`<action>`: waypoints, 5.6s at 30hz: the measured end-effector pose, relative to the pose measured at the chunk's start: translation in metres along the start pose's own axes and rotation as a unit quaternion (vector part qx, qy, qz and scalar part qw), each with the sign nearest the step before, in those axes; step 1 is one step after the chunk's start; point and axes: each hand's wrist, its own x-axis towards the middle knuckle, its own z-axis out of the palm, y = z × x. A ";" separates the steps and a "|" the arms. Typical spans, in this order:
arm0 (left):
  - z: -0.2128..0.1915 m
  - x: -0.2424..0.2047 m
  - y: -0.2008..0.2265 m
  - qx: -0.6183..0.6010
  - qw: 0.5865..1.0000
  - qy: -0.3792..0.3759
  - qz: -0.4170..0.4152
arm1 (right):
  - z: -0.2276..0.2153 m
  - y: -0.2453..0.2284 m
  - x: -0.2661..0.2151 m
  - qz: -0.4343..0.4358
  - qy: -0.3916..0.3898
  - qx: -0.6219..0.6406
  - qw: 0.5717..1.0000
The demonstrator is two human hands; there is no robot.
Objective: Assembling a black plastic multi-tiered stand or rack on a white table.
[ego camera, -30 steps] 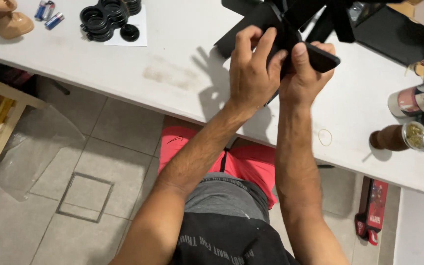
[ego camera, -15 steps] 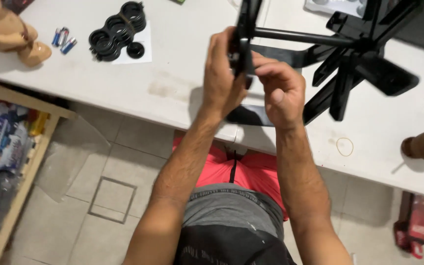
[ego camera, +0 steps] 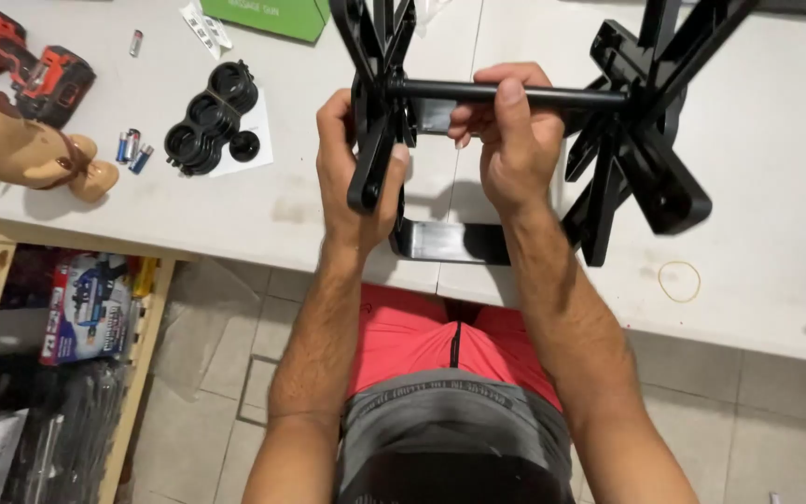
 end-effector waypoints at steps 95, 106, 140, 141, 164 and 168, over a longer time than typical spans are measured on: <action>0.004 -0.007 0.016 -0.005 0.996 0.086 0.013 | -0.036 0.006 -0.004 -0.141 -0.006 -0.021 0.990; -0.002 -0.010 0.013 -0.067 0.995 0.052 0.061 | -0.019 -0.002 -0.002 -0.236 0.074 -0.194 0.949; 0.016 -0.038 -0.025 -0.068 0.974 0.090 0.197 | -0.114 0.047 0.019 0.066 -0.052 0.239 0.967; 0.015 -0.041 -0.027 -0.080 0.975 0.066 0.196 | -0.116 0.051 0.019 0.021 -0.013 0.200 0.980; -0.113 -0.021 -0.202 0.430 0.895 0.068 -0.094 | -0.066 0.023 0.013 0.040 -0.037 0.175 0.983; -0.103 -0.021 -0.199 0.416 0.901 0.036 -0.116 | -0.098 0.028 0.014 0.144 -0.084 0.332 0.929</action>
